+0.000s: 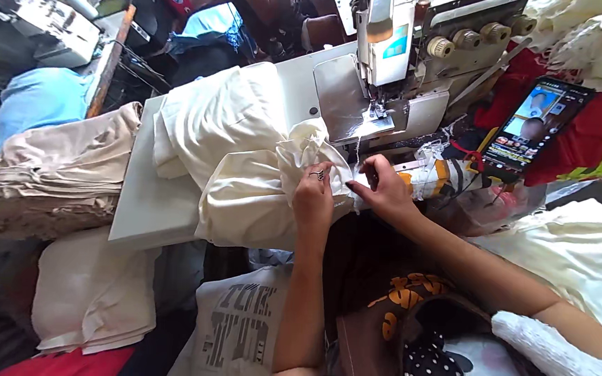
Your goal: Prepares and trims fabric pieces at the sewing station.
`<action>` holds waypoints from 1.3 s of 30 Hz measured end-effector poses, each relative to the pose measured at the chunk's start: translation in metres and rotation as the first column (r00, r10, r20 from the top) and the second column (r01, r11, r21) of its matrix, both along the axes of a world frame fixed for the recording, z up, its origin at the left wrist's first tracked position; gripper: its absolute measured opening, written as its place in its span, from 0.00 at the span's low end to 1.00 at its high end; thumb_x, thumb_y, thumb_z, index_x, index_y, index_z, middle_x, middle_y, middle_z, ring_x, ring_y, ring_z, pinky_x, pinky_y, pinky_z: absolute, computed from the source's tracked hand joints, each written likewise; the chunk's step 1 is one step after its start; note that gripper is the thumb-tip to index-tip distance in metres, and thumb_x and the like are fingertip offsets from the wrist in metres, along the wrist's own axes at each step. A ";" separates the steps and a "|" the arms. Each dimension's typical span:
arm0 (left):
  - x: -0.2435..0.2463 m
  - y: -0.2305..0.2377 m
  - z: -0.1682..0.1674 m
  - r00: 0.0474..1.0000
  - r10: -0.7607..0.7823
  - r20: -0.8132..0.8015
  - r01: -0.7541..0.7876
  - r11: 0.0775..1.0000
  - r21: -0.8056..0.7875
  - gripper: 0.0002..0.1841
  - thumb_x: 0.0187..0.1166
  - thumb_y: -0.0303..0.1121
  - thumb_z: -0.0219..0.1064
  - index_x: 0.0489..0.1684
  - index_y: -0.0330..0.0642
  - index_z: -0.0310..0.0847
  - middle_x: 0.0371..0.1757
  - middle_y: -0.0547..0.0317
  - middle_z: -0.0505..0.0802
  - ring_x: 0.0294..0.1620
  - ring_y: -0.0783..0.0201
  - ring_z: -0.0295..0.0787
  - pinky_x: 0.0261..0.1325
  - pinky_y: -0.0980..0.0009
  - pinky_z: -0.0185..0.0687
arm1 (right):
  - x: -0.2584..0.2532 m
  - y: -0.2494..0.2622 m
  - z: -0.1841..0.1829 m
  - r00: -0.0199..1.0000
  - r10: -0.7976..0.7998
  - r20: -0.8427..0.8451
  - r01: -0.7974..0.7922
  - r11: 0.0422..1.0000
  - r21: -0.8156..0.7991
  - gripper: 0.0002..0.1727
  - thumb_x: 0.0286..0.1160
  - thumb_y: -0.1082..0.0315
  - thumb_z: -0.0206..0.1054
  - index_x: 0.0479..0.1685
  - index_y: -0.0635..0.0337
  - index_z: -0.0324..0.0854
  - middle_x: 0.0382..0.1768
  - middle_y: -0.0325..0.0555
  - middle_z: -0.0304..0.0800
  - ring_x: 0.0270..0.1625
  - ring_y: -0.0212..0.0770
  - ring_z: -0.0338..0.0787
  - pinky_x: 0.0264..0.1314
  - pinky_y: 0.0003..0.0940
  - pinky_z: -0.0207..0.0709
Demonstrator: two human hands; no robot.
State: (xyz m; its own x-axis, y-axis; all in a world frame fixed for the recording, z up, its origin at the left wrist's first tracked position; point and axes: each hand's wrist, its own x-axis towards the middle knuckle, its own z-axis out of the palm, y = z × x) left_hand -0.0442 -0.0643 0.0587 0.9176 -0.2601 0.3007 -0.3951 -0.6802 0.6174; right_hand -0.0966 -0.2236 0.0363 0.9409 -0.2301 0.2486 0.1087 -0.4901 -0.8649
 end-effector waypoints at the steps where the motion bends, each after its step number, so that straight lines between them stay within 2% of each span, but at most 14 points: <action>1: -0.001 -0.001 -0.001 1.000 0.008 -0.011 -0.008 1.000 -0.001 0.14 0.85 0.25 0.63 0.64 0.41 0.87 0.62 0.49 0.93 0.57 0.52 0.93 0.59 0.50 0.88 | 0.003 0.005 0.004 0.996 -0.028 0.087 0.039 0.990 -0.134 0.27 0.67 0.56 0.80 0.57 0.66 0.79 0.45 0.54 0.86 0.36 0.48 0.86 0.34 0.48 0.82; 4: -0.003 -0.004 -0.001 0.999 0.024 -0.022 -0.024 1.000 -0.001 0.20 0.83 0.19 0.59 0.71 0.41 0.83 0.65 0.48 0.92 0.62 0.50 0.92 0.63 0.49 0.86 | 0.023 0.019 0.000 0.989 -0.047 0.143 0.096 0.930 -0.355 0.30 0.59 0.56 0.84 0.55 0.66 0.80 0.45 0.58 0.84 0.32 0.53 0.89 0.26 0.49 0.83; 8: -0.001 -0.002 -0.006 0.993 0.047 -0.105 -0.050 0.998 -0.028 0.21 0.84 0.19 0.57 0.74 0.42 0.81 0.67 0.49 0.91 0.51 0.54 0.95 0.55 0.54 0.90 | 0.046 0.020 -0.013 0.985 -0.125 -0.120 0.060 0.896 -0.439 0.22 0.67 0.61 0.73 0.56 0.66 0.79 0.44 0.62 0.88 0.36 0.60 0.92 0.33 0.58 0.83; 14: -0.003 0.000 -0.014 0.991 0.053 -0.120 -0.055 0.998 -0.020 0.16 0.85 0.24 0.62 0.69 0.42 0.84 0.65 0.48 0.91 0.52 0.52 0.96 0.56 0.51 0.92 | 0.043 0.011 -0.020 0.992 -0.055 -0.116 -0.005 0.885 -0.465 0.10 0.67 0.66 0.73 0.37 0.66 0.84 0.37 0.61 0.86 0.37 0.60 0.91 0.31 0.58 0.81; 16: -0.002 0.000 -0.015 0.993 0.056 -0.104 -0.058 0.998 -0.019 0.15 0.84 0.25 0.63 0.65 0.42 0.87 0.64 0.48 0.92 0.52 0.52 0.95 0.57 0.50 0.91 | 0.038 0.002 -0.022 0.998 0.008 -0.063 -0.027 0.950 -0.311 0.08 0.67 0.69 0.73 0.39 0.65 0.85 0.37 0.57 0.86 0.39 0.55 0.90 0.37 0.55 0.83; 18: -0.002 0.000 -0.015 0.993 0.058 -0.106 -0.062 0.998 -0.032 0.14 0.84 0.25 0.64 0.63 0.41 0.88 0.63 0.47 0.92 0.53 0.51 0.95 0.58 0.50 0.90 | 0.029 -0.010 -0.018 0.995 0.078 -0.060 -0.075 0.996 0.051 0.07 0.73 0.73 0.69 0.46 0.62 0.87 0.39 0.49 0.89 0.37 0.43 0.86 0.39 0.42 0.81; 20: -0.003 0.000 -0.015 0.991 0.070 -0.116 -0.073 0.997 -0.022 0.14 0.84 0.26 0.64 0.62 0.44 0.89 0.63 0.48 0.92 0.52 0.52 0.95 0.57 0.50 0.90 | 0.019 -0.021 -0.014 0.983 0.141 -0.115 -0.067 0.869 0.490 0.07 0.82 0.69 0.61 0.49 0.54 0.85 0.30 0.39 0.84 0.16 0.27 0.68 0.17 0.23 0.63; 22: -0.005 -0.004 -0.015 0.990 0.078 -0.118 -0.078 0.997 0.003 0.14 0.84 0.27 0.64 0.62 0.45 0.90 0.63 0.50 0.93 0.52 0.51 0.94 0.56 0.49 0.89 | 0.015 -0.027 -0.009 0.981 0.137 -0.140 -0.018 0.775 0.632 0.08 0.85 0.67 0.59 0.48 0.52 0.85 0.28 0.38 0.86 0.11 0.23 0.60 0.11 0.19 0.55; 24: -0.007 -0.007 -0.014 0.993 0.073 -0.097 -0.070 0.997 0.032 0.14 0.84 0.26 0.64 0.62 0.45 0.90 0.63 0.49 0.93 0.54 0.49 0.94 0.55 0.47 0.88 | 0.016 -0.024 -0.005 0.990 0.051 -0.134 -0.001 0.938 0.346 0.07 0.84 0.68 0.59 0.49 0.56 0.83 0.37 0.41 0.90 0.21 0.30 0.73 0.21 0.27 0.67; 26: -0.010 -0.009 -0.017 0.996 0.068 -0.061 -0.066 0.997 0.039 0.14 0.83 0.25 0.64 0.62 0.43 0.90 0.62 0.48 0.93 0.54 0.48 0.94 0.54 0.46 0.88 | 0.020 -0.013 0.004 0.997 -0.016 -0.079 0.011 0.998 -0.065 0.12 0.77 0.69 0.70 0.56 0.62 0.83 0.50 0.53 0.89 0.42 0.48 0.90 0.42 0.51 0.85; 30: -0.015 -0.011 -0.025 0.989 0.139 -0.053 -0.139 0.990 0.011 0.17 0.86 0.25 0.61 0.69 0.40 0.85 0.61 0.47 0.94 0.56 0.50 0.95 0.60 0.49 0.89 | 0.042 0.014 0.002 0.986 -0.068 -0.153 -0.015 0.876 -0.482 0.20 0.70 0.59 0.76 0.53 0.64 0.82 0.49 0.64 0.84 0.33 0.59 0.91 0.31 0.55 0.84; 32: -0.017 -0.009 -0.026 0.984 0.152 -0.087 -0.155 0.987 -0.029 0.17 0.86 0.24 0.61 0.70 0.39 0.83 0.59 0.47 0.94 0.53 0.53 0.95 0.59 0.51 0.90 | 0.051 0.019 -0.002 0.949 -0.060 -0.309 -0.116 0.847 -0.519 0.14 0.74 0.64 0.69 0.50 0.66 0.82 0.52 0.66 0.86 0.39 0.63 0.93 0.37 0.60 0.84; 35: -0.016 -0.006 -0.024 0.981 0.142 -0.131 -0.151 0.986 -0.065 0.16 0.84 0.24 0.62 0.67 0.37 0.85 0.59 0.47 0.94 0.53 0.54 0.96 0.60 0.53 0.90 | 0.045 0.011 -0.014 0.979 -0.008 -0.205 -0.089 0.885 -0.458 0.10 0.70 0.70 0.69 0.47 0.65 0.87 0.49 0.63 0.88 0.41 0.62 0.93 0.37 0.62 0.84; 39: -0.020 -0.007 -0.024 0.992 0.098 -0.080 -0.102 0.993 -0.054 0.14 0.83 0.24 0.64 0.62 0.39 0.88 0.59 0.49 0.94 0.52 0.54 0.96 0.58 0.53 0.90 | 0.019 -0.019 -0.012 0.982 0.103 -0.158 -0.117 0.990 -0.078 0.13 0.79 0.75 0.63 0.54 0.65 0.90 0.46 0.54 0.91 0.46 0.49 0.90 0.50 0.51 0.84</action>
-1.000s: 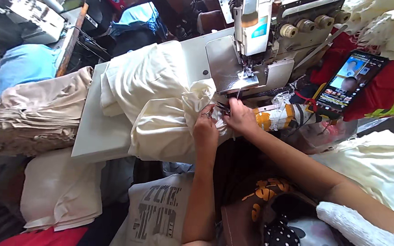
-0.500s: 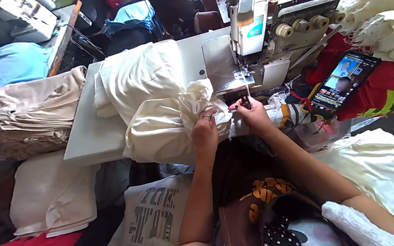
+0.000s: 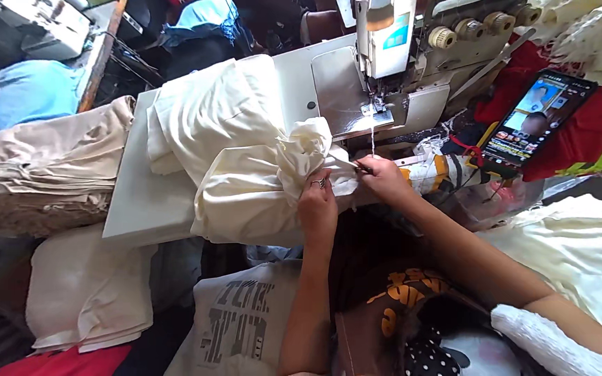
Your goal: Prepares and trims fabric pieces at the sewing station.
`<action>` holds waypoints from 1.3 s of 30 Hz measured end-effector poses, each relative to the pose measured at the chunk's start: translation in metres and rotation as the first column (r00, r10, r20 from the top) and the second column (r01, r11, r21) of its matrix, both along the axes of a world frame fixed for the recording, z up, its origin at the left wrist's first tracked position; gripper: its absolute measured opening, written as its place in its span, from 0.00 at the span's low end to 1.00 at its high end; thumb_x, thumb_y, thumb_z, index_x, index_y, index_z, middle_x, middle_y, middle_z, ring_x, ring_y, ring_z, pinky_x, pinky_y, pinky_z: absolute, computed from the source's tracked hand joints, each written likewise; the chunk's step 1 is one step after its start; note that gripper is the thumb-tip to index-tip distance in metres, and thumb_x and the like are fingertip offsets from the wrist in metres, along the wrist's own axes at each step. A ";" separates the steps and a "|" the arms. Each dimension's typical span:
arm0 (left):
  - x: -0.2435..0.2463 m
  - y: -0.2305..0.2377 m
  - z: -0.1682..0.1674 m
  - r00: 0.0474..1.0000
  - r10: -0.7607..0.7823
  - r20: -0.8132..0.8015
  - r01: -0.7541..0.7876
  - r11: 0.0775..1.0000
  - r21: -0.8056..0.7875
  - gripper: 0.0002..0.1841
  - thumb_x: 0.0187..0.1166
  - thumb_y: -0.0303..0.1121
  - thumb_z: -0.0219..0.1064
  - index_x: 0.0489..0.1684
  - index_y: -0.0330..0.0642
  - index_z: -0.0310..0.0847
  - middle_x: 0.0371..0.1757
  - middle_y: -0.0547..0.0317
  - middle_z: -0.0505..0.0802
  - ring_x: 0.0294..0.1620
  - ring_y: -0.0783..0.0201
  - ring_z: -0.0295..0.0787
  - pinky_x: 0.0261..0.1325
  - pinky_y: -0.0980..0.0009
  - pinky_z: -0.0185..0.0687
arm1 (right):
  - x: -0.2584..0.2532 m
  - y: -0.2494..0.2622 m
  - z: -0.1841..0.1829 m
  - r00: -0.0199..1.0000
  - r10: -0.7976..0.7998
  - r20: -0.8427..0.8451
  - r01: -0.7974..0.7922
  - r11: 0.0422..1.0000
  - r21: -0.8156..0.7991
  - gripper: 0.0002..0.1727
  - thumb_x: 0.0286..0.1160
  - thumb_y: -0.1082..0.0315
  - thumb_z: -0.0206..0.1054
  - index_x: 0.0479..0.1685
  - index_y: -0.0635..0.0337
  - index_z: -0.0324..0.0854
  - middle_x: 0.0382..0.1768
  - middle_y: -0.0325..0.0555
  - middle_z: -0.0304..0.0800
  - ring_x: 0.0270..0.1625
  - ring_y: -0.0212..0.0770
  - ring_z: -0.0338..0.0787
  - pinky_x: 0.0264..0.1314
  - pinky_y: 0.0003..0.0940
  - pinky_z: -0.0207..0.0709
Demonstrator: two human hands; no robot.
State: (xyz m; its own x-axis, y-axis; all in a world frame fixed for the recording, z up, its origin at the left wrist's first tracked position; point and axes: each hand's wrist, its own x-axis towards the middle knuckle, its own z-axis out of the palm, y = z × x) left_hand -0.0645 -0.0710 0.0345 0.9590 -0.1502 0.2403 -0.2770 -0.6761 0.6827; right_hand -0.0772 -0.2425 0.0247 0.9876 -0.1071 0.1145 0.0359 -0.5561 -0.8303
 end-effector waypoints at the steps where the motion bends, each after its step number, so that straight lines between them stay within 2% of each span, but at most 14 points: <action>1: -0.001 -0.002 0.000 0.999 -0.013 0.032 0.013 1.000 0.003 0.14 0.82 0.24 0.65 0.61 0.40 0.90 0.58 0.49 0.95 0.52 0.53 0.95 0.56 0.52 0.90 | -0.007 -0.006 0.005 0.998 0.000 -0.066 0.012 0.984 0.179 0.12 0.81 0.73 0.61 0.53 0.63 0.89 0.38 0.47 0.89 0.37 0.38 0.85 0.41 0.39 0.80; 3: -0.004 -0.008 -0.001 0.997 -0.030 0.071 0.030 1.000 0.003 0.13 0.82 0.24 0.65 0.59 0.42 0.91 0.56 0.50 0.95 0.54 0.54 0.95 0.57 0.53 0.89 | -0.018 -0.013 0.015 0.973 0.067 -0.221 0.071 0.823 0.564 0.09 0.85 0.70 0.59 0.48 0.59 0.86 0.16 0.33 0.71 0.14 0.24 0.66 0.17 0.21 0.62; 5: -0.005 -0.012 -0.001 0.995 -0.041 0.089 0.042 0.999 -0.009 0.12 0.82 0.25 0.66 0.58 0.41 0.91 0.55 0.50 0.95 0.54 0.56 0.94 0.57 0.54 0.89 | -0.026 -0.019 0.025 0.946 0.169 -0.276 0.099 0.661 0.744 0.10 0.86 0.69 0.58 0.50 0.59 0.85 0.10 0.30 0.66 0.10 0.22 0.62 0.13 0.18 0.58; 8: -0.009 -0.014 -0.002 0.992 -0.058 0.108 0.065 0.996 -0.062 0.13 0.79 0.26 0.70 0.59 0.39 0.90 0.56 0.49 0.95 0.54 0.57 0.94 0.56 0.56 0.90 | -0.031 -0.021 0.030 0.950 0.166 -0.264 0.114 0.603 0.789 0.08 0.83 0.71 0.61 0.48 0.60 0.86 0.10 0.30 0.67 0.10 0.22 0.63 0.13 0.17 0.60; 11: -0.016 -0.013 -0.002 0.972 -0.095 0.213 0.136 0.973 -0.188 0.13 0.79 0.27 0.71 0.60 0.38 0.87 0.58 0.52 0.93 0.54 0.65 0.93 0.57 0.67 0.92 | -0.032 -0.020 0.031 0.958 0.128 -0.256 0.134 0.590 0.796 0.07 0.82 0.72 0.65 0.49 0.61 0.88 0.11 0.33 0.70 0.10 0.22 0.63 0.12 0.17 0.61; 15: -0.031 -0.013 0.007 0.926 -0.183 0.331 0.250 0.953 -0.171 0.13 0.79 0.34 0.74 0.57 0.40 0.90 0.61 0.51 0.92 0.63 0.62 0.89 0.63 0.64 0.86 | -0.036 -0.019 0.030 0.972 0.102 -0.210 0.107 0.602 0.791 0.08 0.81 0.71 0.66 0.51 0.60 0.88 0.14 0.34 0.75 0.09 0.22 0.62 0.10 0.17 0.60; 17: -0.035 -0.017 0.008 0.916 -0.201 0.347 0.253 0.961 -0.113 0.16 0.77 0.39 0.76 0.58 0.42 0.91 0.60 0.50 0.92 0.62 0.59 0.88 0.64 0.62 0.85 | -0.040 -0.015 0.033 0.983 0.047 -0.180 0.104 0.660 0.744 0.07 0.80 0.71 0.68 0.50 0.58 0.89 0.19 0.35 0.81 0.09 0.22 0.63 0.10 0.16 0.59; 20: -0.034 -0.022 0.006 0.909 -0.175 0.377 0.234 0.966 -0.115 0.06 0.75 0.30 0.76 0.45 0.42 0.94 0.53 0.50 0.91 0.58 0.58 0.87 0.63 0.62 0.84 | -0.044 -0.008 0.033 0.998 -0.030 -0.063 0.062 0.796 0.602 0.07 0.78 0.72 0.70 0.49 0.57 0.90 0.25 0.34 0.87 0.13 0.21 0.67 0.13 0.17 0.62; 23: -0.038 -0.019 0.010 0.903 -0.173 0.393 0.269 0.941 -0.204 0.05 0.79 0.30 0.73 0.44 0.40 0.89 0.53 0.52 0.89 0.60 0.63 0.86 0.64 0.69 0.83 | -0.044 -0.009 0.026 0.993 -0.116 0.013 0.093 0.856 0.508 0.08 0.76 0.73 0.69 0.49 0.59 0.89 0.28 0.35 0.87 0.17 0.21 0.73 0.18 0.18 0.68; 26: -0.050 -0.013 0.012 0.947 -0.187 0.263 0.287 0.859 -0.424 0.05 0.87 0.30 0.63 0.46 0.38 0.82 0.55 0.58 0.89 0.58 0.67 0.88 0.62 0.69 0.87 | -0.042 -0.014 0.020 0.986 -0.164 -0.024 0.150 0.824 0.546 0.08 0.75 0.72 0.69 0.49 0.59 0.88 0.30 0.35 0.87 0.22 0.22 0.76 0.24 0.19 0.71; 29: -0.066 -0.013 -0.001 0.950 -0.308 -0.045 0.175 0.647 -0.742 0.08 0.91 0.29 0.52 0.48 0.37 0.76 0.59 0.49 0.90 0.59 0.53 0.92 0.64 0.53 0.90 | -0.042 -0.010 0.014 0.990 -0.139 0.000 0.116 0.822 0.558 0.08 0.79 0.71 0.68 0.51 0.55 0.89 0.30 0.37 0.86 0.19 0.25 0.72 0.18 0.19 0.65; 32: -0.078 -0.017 -0.014 0.905 -0.380 -0.192 0.046 0.536 -0.843 0.09 0.91 0.29 0.49 0.51 0.35 0.73 0.66 0.45 0.85 0.67 0.50 0.86 0.72 0.51 0.84 | -0.036 -0.016 0.010 0.998 -0.060 0.029 0.040 0.887 0.461 0.12 0.82 0.66 0.65 0.59 0.56 0.85 0.49 0.43 0.87 0.43 0.32 0.84 0.46 0.31 0.79; 36: -0.077 -0.013 -0.016 0.909 -0.393 -0.136 0.101 0.526 -0.844 0.07 0.91 0.29 0.50 0.47 0.39 0.73 0.69 0.45 0.86 0.76 0.49 0.80 0.79 0.51 0.76 | -0.054 -0.028 0.018 0.983 0.181 0.009 -0.158 0.833 0.529 0.26 0.95 0.47 0.38 0.59 0.54 0.77 0.26 0.31 0.75 0.20 0.23 0.67 0.19 0.18 0.61; 39: -0.075 -0.011 -0.014 0.911 -0.398 -0.105 0.129 0.519 -0.845 0.06 0.91 0.30 0.53 0.46 0.41 0.74 0.69 0.49 0.86 0.78 0.53 0.78 0.81 0.53 0.74 | -0.072 -0.030 0.031 0.900 0.389 -0.196 -0.156 0.708 0.689 0.32 0.92 0.39 0.37 0.48 0.52 0.81 0.21 0.30 0.71 0.16 0.22 0.64 0.17 0.17 0.57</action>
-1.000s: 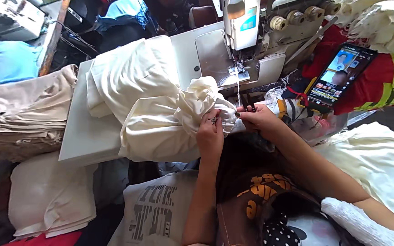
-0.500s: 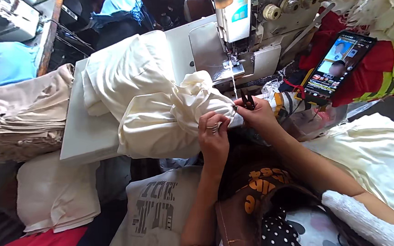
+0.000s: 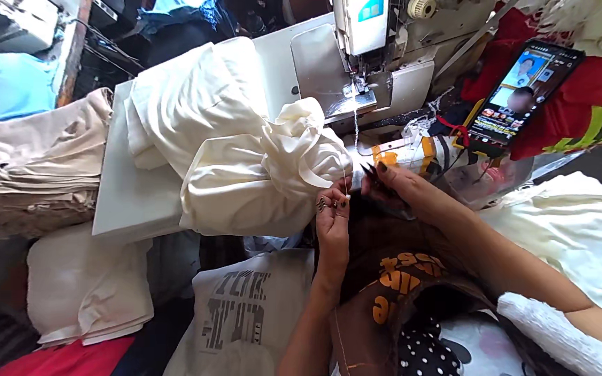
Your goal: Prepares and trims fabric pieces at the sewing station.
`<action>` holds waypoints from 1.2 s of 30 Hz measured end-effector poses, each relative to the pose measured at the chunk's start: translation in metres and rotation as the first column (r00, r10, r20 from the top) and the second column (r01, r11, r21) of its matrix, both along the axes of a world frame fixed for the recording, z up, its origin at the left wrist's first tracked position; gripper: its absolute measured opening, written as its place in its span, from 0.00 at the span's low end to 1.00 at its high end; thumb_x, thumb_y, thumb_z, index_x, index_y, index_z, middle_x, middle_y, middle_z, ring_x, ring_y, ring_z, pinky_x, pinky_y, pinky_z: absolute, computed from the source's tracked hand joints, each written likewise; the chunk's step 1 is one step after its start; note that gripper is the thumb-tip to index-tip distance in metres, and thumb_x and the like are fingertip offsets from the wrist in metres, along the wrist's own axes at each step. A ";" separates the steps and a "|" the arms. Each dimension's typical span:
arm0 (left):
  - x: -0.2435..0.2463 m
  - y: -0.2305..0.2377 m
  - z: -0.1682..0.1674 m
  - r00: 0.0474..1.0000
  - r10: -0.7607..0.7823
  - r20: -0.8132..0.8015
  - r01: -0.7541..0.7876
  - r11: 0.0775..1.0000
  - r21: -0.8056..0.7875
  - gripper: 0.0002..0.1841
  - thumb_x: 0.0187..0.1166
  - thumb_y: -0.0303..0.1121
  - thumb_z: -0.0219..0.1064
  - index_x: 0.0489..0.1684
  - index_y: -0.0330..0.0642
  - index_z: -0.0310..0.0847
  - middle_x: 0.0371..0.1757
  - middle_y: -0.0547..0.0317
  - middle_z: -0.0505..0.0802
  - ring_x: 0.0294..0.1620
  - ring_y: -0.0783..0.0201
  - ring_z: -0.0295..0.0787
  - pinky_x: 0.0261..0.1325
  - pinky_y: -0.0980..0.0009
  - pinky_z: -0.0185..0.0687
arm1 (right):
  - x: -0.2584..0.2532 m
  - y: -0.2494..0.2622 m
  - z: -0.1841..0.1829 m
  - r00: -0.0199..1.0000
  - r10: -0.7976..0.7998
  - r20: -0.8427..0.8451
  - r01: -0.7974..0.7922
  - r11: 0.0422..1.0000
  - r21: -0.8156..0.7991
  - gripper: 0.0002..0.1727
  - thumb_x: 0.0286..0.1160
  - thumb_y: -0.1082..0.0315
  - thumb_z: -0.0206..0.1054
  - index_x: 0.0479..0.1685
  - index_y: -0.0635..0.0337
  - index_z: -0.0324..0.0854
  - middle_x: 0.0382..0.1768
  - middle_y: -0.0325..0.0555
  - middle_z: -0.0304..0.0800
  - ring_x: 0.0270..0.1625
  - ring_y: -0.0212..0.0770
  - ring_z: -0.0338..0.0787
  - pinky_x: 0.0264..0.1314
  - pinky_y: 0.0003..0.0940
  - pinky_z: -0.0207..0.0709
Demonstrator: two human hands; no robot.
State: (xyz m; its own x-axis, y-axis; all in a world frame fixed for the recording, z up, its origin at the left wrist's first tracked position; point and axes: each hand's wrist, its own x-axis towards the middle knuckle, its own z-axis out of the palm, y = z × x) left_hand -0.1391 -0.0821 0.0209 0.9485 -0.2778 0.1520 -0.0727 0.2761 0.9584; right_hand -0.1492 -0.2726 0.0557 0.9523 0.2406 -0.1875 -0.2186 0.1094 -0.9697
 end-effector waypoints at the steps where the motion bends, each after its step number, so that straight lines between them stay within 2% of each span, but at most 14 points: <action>1: 0.000 0.001 0.000 1.000 -0.003 0.003 0.003 1.000 -0.006 0.06 0.90 0.29 0.53 0.46 0.41 0.74 0.70 0.48 0.86 0.79 0.52 0.78 0.81 0.52 0.73 | -0.001 0.001 -0.002 0.998 0.041 -0.043 -0.041 0.999 0.016 0.30 0.93 0.43 0.38 0.46 0.53 0.81 0.20 0.29 0.71 0.17 0.22 0.64 0.18 0.16 0.57; 3: -0.001 0.001 0.000 1.000 -0.007 0.000 0.007 1.000 -0.009 0.05 0.89 0.27 0.52 0.47 0.39 0.74 0.70 0.47 0.86 0.79 0.52 0.78 0.81 0.53 0.73 | -0.001 0.005 -0.010 0.994 0.080 -0.081 -0.078 0.997 0.023 0.25 0.91 0.50 0.44 0.42 0.56 0.84 0.18 0.27 0.70 0.16 0.20 0.64 0.18 0.15 0.57; 6: -0.005 0.004 0.001 1.000 0.018 -0.015 -0.018 1.000 0.011 0.05 0.88 0.26 0.53 0.46 0.39 0.74 0.68 0.50 0.86 0.76 0.58 0.79 0.78 0.58 0.75 | 0.006 0.010 -0.016 0.983 0.095 -0.155 -0.087 0.995 0.058 0.22 0.91 0.53 0.48 0.42 0.56 0.84 0.18 0.28 0.71 0.15 0.19 0.64 0.17 0.14 0.56; 9: -0.007 0.006 0.001 0.999 0.034 -0.001 -0.034 0.999 0.014 0.05 0.88 0.25 0.53 0.46 0.40 0.75 0.64 0.53 0.87 0.73 0.62 0.80 0.76 0.61 0.76 | 0.017 0.012 -0.019 0.979 0.072 -0.189 -0.052 0.992 0.113 0.22 0.91 0.52 0.48 0.40 0.54 0.83 0.16 0.29 0.70 0.14 0.21 0.63 0.16 0.15 0.56; 12: -0.008 0.009 0.001 0.998 0.056 0.023 -0.057 0.998 0.037 0.05 0.87 0.24 0.54 0.44 0.39 0.75 0.61 0.53 0.87 0.71 0.63 0.80 0.75 0.63 0.76 | 0.022 0.014 -0.013 0.983 0.083 -0.161 -0.064 0.990 0.125 0.22 0.89 0.49 0.50 0.37 0.53 0.83 0.15 0.29 0.69 0.13 0.20 0.62 0.16 0.15 0.55; 15: -0.008 0.010 -0.002 0.997 0.061 0.049 -0.064 0.996 0.065 0.05 0.86 0.24 0.54 0.42 0.39 0.75 0.60 0.55 0.86 0.66 0.66 0.81 0.70 0.68 0.78 | 0.024 0.014 -0.011 0.987 0.094 -0.130 -0.079 0.990 0.116 0.20 0.87 0.51 0.53 0.36 0.53 0.84 0.15 0.28 0.70 0.14 0.20 0.63 0.16 0.14 0.56; 22: -0.007 0.013 -0.002 0.995 0.043 0.095 -0.053 0.993 0.104 0.05 0.85 0.25 0.55 0.39 0.39 0.76 0.58 0.57 0.84 0.66 0.68 0.79 0.70 0.70 0.77 | 0.026 0.014 -0.012 0.988 0.108 -0.111 -0.095 0.989 0.115 0.21 0.85 0.48 0.57 0.33 0.52 0.84 0.16 0.28 0.71 0.15 0.19 0.65 0.17 0.14 0.57; 26: -0.006 0.015 -0.003 0.990 0.060 0.130 -0.080 0.983 0.162 0.05 0.84 0.24 0.55 0.38 0.37 0.76 0.55 0.56 0.84 0.65 0.68 0.79 0.70 0.70 0.76 | 0.028 0.018 -0.010 0.992 0.064 -0.105 -0.054 0.994 0.094 0.20 0.87 0.52 0.56 0.29 0.53 0.83 0.14 0.28 0.70 0.14 0.20 0.64 0.17 0.16 0.56; 29: -0.008 0.020 -0.007 0.981 -0.023 0.190 -0.023 0.971 0.237 0.06 0.85 0.26 0.56 0.37 0.36 0.75 0.57 0.50 0.85 0.68 0.62 0.80 0.73 0.65 0.76 | 0.028 0.019 -0.011 0.997 -0.002 -0.079 0.009 0.996 0.093 0.20 0.88 0.57 0.55 0.27 0.53 0.82 0.15 0.29 0.72 0.15 0.20 0.64 0.17 0.16 0.56; 31: -0.012 0.027 -0.010 0.960 -0.174 0.221 0.087 0.931 0.354 0.08 0.86 0.28 0.57 0.39 0.34 0.77 0.58 0.47 0.86 0.70 0.59 0.81 0.75 0.62 0.76 | 0.028 0.013 -0.010 0.997 -0.048 -0.058 0.053 0.995 0.083 0.19 0.88 0.58 0.54 0.29 0.53 0.84 0.16 0.29 0.74 0.16 0.21 0.66 0.19 0.16 0.59; 32: -0.015 0.033 -0.011 0.938 -0.275 0.210 0.160 0.882 0.443 0.09 0.86 0.29 0.59 0.40 0.33 0.80 0.57 0.46 0.87 0.68 0.58 0.83 0.74 0.61 0.78 | 0.027 0.008 -0.009 0.997 -0.061 -0.043 0.065 0.994 0.087 0.19 0.89 0.57 0.53 0.30 0.53 0.83 0.16 0.30 0.73 0.15 0.21 0.65 0.17 0.16 0.58; 34: -0.020 0.042 -0.013 0.886 -0.450 0.111 0.292 0.728 0.620 0.12 0.88 0.33 0.59 0.42 0.34 0.86 0.52 0.51 0.91 0.58 0.62 0.88 0.66 0.62 0.83 | 0.026 -0.004 -0.011 0.997 -0.075 -0.011 0.076 0.993 0.095 0.22 0.90 0.49 0.48 0.35 0.51 0.81 0.16 0.29 0.72 0.15 0.22 0.65 0.17 0.16 0.60; 35: -0.023 0.046 -0.015 0.876 -0.478 0.061 0.319 0.671 0.669 0.16 0.90 0.36 0.58 0.42 0.35 0.89 0.46 0.54 0.93 0.50 0.64 0.90 0.60 0.62 0.86 | 0.025 -0.010 -0.013 0.996 -0.093 -0.005 0.093 0.991 0.092 0.24 0.90 0.44 0.47 0.41 0.49 0.82 0.17 0.29 0.71 0.14 0.22 0.65 0.17 0.17 0.60; 36: -0.025 0.049 -0.018 0.878 -0.478 0.024 0.329 0.639 0.695 0.18 0.91 0.38 0.56 0.39 0.36 0.90 0.38 0.57 0.93 0.43 0.66 0.90 0.54 0.64 0.86 | 0.025 -0.014 -0.015 0.992 -0.128 0.004 0.127 0.988 0.085 0.24 0.91 0.43 0.46 0.49 0.49 0.82 0.19 0.29 0.72 0.15 0.23 0.65 0.17 0.17 0.61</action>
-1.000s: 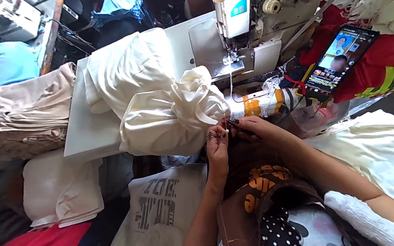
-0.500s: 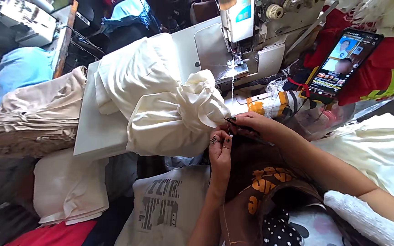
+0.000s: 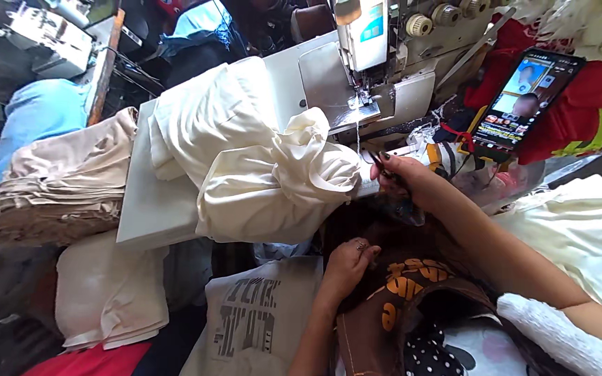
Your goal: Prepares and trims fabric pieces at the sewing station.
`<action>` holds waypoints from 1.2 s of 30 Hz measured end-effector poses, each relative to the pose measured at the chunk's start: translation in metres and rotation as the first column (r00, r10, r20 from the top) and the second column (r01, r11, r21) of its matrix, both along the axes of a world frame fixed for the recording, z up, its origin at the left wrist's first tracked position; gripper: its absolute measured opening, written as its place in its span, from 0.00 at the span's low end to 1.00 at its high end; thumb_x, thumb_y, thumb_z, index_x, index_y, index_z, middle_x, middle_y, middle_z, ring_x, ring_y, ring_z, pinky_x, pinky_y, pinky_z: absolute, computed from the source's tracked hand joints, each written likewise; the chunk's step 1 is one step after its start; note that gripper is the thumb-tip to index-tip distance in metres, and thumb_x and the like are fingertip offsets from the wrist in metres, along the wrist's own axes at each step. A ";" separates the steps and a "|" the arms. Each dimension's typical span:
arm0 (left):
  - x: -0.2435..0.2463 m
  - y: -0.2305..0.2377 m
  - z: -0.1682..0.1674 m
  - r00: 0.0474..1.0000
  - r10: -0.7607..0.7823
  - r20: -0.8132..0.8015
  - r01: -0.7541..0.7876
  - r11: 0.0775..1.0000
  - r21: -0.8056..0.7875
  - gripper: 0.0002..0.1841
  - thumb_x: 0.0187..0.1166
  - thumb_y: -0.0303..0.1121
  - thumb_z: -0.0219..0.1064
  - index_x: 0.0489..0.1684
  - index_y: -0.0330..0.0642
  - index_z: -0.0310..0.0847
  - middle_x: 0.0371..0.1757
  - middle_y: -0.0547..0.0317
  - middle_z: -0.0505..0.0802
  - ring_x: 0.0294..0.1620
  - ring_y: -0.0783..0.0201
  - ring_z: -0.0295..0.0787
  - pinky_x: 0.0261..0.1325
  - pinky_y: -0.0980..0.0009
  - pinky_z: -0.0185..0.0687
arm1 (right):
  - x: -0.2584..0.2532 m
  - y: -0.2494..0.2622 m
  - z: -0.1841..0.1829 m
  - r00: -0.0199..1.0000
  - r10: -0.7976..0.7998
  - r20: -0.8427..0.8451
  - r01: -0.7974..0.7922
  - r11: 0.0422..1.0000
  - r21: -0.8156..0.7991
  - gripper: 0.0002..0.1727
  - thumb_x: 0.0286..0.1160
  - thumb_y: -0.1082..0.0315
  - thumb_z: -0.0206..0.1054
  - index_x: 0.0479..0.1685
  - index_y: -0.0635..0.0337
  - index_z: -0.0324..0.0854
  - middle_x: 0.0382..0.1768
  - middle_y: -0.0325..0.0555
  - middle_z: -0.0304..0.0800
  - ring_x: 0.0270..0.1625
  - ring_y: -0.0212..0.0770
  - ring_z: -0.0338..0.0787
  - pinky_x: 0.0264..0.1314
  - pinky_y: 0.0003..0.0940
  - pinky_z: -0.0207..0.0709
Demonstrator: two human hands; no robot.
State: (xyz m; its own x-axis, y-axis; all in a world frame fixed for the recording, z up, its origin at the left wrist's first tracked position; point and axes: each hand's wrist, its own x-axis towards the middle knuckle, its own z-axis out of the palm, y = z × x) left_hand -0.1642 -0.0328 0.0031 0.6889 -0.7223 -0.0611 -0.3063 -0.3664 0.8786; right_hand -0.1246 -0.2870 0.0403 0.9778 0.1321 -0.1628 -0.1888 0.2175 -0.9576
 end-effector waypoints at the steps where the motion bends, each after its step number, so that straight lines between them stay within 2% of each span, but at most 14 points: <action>1: -0.001 0.003 -0.002 1.000 0.018 -0.016 -0.018 1.000 0.021 0.20 0.91 0.39 0.55 0.36 0.36 0.90 0.34 0.59 0.92 0.38 0.68 0.88 0.50 0.67 0.85 | 0.000 -0.004 -0.004 0.999 -0.039 0.023 0.040 0.999 -0.017 0.22 0.92 0.46 0.45 0.58 0.48 0.80 0.21 0.30 0.74 0.15 0.23 0.66 0.16 0.17 0.63; 4: 0.001 0.007 -0.004 0.992 0.123 -0.042 -0.124 0.992 -0.024 0.16 0.89 0.37 0.59 0.36 0.37 0.89 0.34 0.61 0.92 0.37 0.74 0.87 0.48 0.75 0.84 | 0.002 -0.005 -0.010 0.990 -0.131 0.049 0.134 0.989 -0.058 0.20 0.92 0.58 0.50 0.76 0.45 0.74 0.29 0.37 0.79 0.20 0.26 0.72 0.20 0.19 0.66; 8: 0.006 0.000 -0.001 0.976 0.220 0.008 -0.216 0.963 -0.161 0.09 0.84 0.31 0.66 0.42 0.35 0.89 0.42 0.58 0.93 0.45 0.74 0.89 0.53 0.76 0.86 | 0.016 0.009 -0.010 0.984 -0.167 0.063 0.170 0.984 -0.052 0.21 0.92 0.60 0.53 0.80 0.41 0.77 0.30 0.38 0.82 0.20 0.25 0.72 0.19 0.17 0.64; 11: 0.010 -0.008 0.005 0.965 0.234 0.120 -0.193 0.940 -0.283 0.06 0.79 0.24 0.70 0.46 0.32 0.86 0.54 0.49 0.92 0.56 0.64 0.91 0.61 0.69 0.89 | 0.025 0.012 -0.004 0.996 -0.010 0.085 0.008 1.000 0.027 0.22 0.91 0.60 0.51 0.79 0.44 0.78 0.26 0.36 0.79 0.18 0.25 0.69 0.18 0.18 0.63; 14: 0.019 -0.011 0.019 0.924 0.289 0.250 -0.211 0.931 -0.297 0.08 0.77 0.21 0.69 0.49 0.30 0.87 0.62 0.42 0.90 0.52 0.63 0.93 0.53 0.70 0.93 | 0.020 0.016 0.000 0.961 0.274 0.043 -0.277 0.957 0.089 0.21 0.88 0.59 0.54 0.74 0.47 0.82 0.30 0.34 0.83 0.21 0.22 0.71 0.22 0.16 0.66; 17: 0.041 -0.009 0.034 0.852 0.332 0.405 -0.248 0.937 -0.246 0.09 0.80 0.20 0.62 0.47 0.33 0.89 0.59 0.44 0.92 0.39 0.67 0.93 0.41 0.72 0.92 | 0.010 0.019 -0.006 0.934 0.358 0.006 -0.356 0.926 0.123 0.20 0.87 0.59 0.56 0.71 0.49 0.84 0.30 0.32 0.82 0.21 0.20 0.71 0.22 0.14 0.66; 19: 0.060 -0.011 0.044 0.772 0.308 0.556 -0.250 0.952 -0.179 0.08 0.81 0.24 0.64 0.47 0.38 0.90 0.59 0.50 0.94 0.43 0.65 0.95 0.44 0.69 0.92 | 0.007 0.012 -0.011 0.960 0.278 0.017 -0.278 0.948 0.153 0.22 0.87 0.56 0.55 0.74 0.47 0.82 0.29 0.31 0.81 0.21 0.19 0.70 0.22 0.14 0.65; 22: 0.081 -0.021 0.061 0.693 0.064 0.718 -0.270 0.947 0.175 0.23 0.76 0.36 0.74 0.70 0.39 0.84 0.65 0.45 0.92 0.40 0.50 0.96 0.38 0.52 0.92 | 0.012 -0.004 -0.017 0.996 0.088 0.014 -0.088 0.959 0.270 0.25 0.88 0.47 0.52 0.78 0.44 0.75 0.24 0.29 0.74 0.17 0.21 0.67 0.18 0.15 0.64; 23: 0.085 -0.024 0.066 0.747 -0.029 0.664 -0.286 0.888 0.359 0.29 0.76 0.40 0.75 0.77 0.40 0.79 0.63 0.41 0.91 0.39 0.44 0.96 0.38 0.45 0.90 | 0.014 -0.008 -0.017 1.000 0.021 -0.015 -0.015 0.946 0.324 0.24 0.90 0.49 0.50 0.78 0.43 0.74 0.22 0.29 0.72 0.16 0.21 0.67 0.17 0.14 0.64; 25: 0.097 -0.028 0.082 0.899 -0.145 0.413 -0.212 0.682 0.700 0.28 0.81 0.43 0.71 0.80 0.44 0.76 0.62 0.36 0.90 0.51 0.34 0.92 0.51 0.34 0.84 | 0.016 -0.014 -0.013 0.996 -0.059 -0.066 0.079 0.930 0.359 0.23 0.91 0.51 0.48 0.79 0.42 0.74 0.20 0.31 0.71 0.14 0.22 0.66 0.14 0.15 0.62; 27: 0.112 -0.022 0.094 0.953 -0.183 0.242 -0.086 0.601 0.795 0.24 0.84 0.45 0.67 0.77 0.47 0.79 0.57 0.38 0.93 0.59 0.34 0.90 0.60 0.32 0.79 | 0.017 -0.016 -0.009 0.996 -0.054 -0.066 0.072 0.947 0.312 0.24 0.91 0.53 0.46 0.81 0.43 0.72 0.21 0.32 0.72 0.14 0.23 0.66 0.15 0.15 0.62; 29: 0.121 -0.009 0.098 0.971 -0.206 0.118 0.044 0.644 0.764 0.23 0.84 0.49 0.67 0.67 0.43 0.85 0.52 0.41 0.94 0.57 0.40 0.90 0.64 0.34 0.78 | 0.017 -0.010 -0.009 0.998 -0.002 -0.071 0.019 0.971 0.237 0.25 0.93 0.54 0.44 0.84 0.44 0.70 0.23 0.32 0.73 0.16 0.23 0.67 0.16 0.16 0.62; 31: 0.129 0.002 0.091 0.975 -0.219 0.033 0.132 0.695 0.707 0.24 0.82 0.53 0.68 0.56 0.40 0.88 0.43 0.44 0.93 0.50 0.44 0.90 0.59 0.36 0.78 | 0.018 -0.001 -0.015 0.996 0.046 -0.076 -0.032 0.984 0.176 0.25 0.92 0.55 0.45 0.84 0.43 0.70 0.23 0.32 0.74 0.17 0.23 0.67 0.16 0.16 0.60; 36: 0.136 0.011 0.085 0.974 -0.225 -0.017 0.184 0.749 0.636 0.22 0.80 0.53 0.70 0.43 0.39 0.89 0.35 0.50 0.91 0.41 0.52 0.88 0.52 0.41 0.80 | 0.024 0.024 -0.016 0.977 0.205 -0.066 -0.196 0.973 0.120 0.23 0.90 0.60 0.51 0.79 0.45 0.77 0.26 0.34 0.78 0.18 0.23 0.68 0.19 0.17 0.62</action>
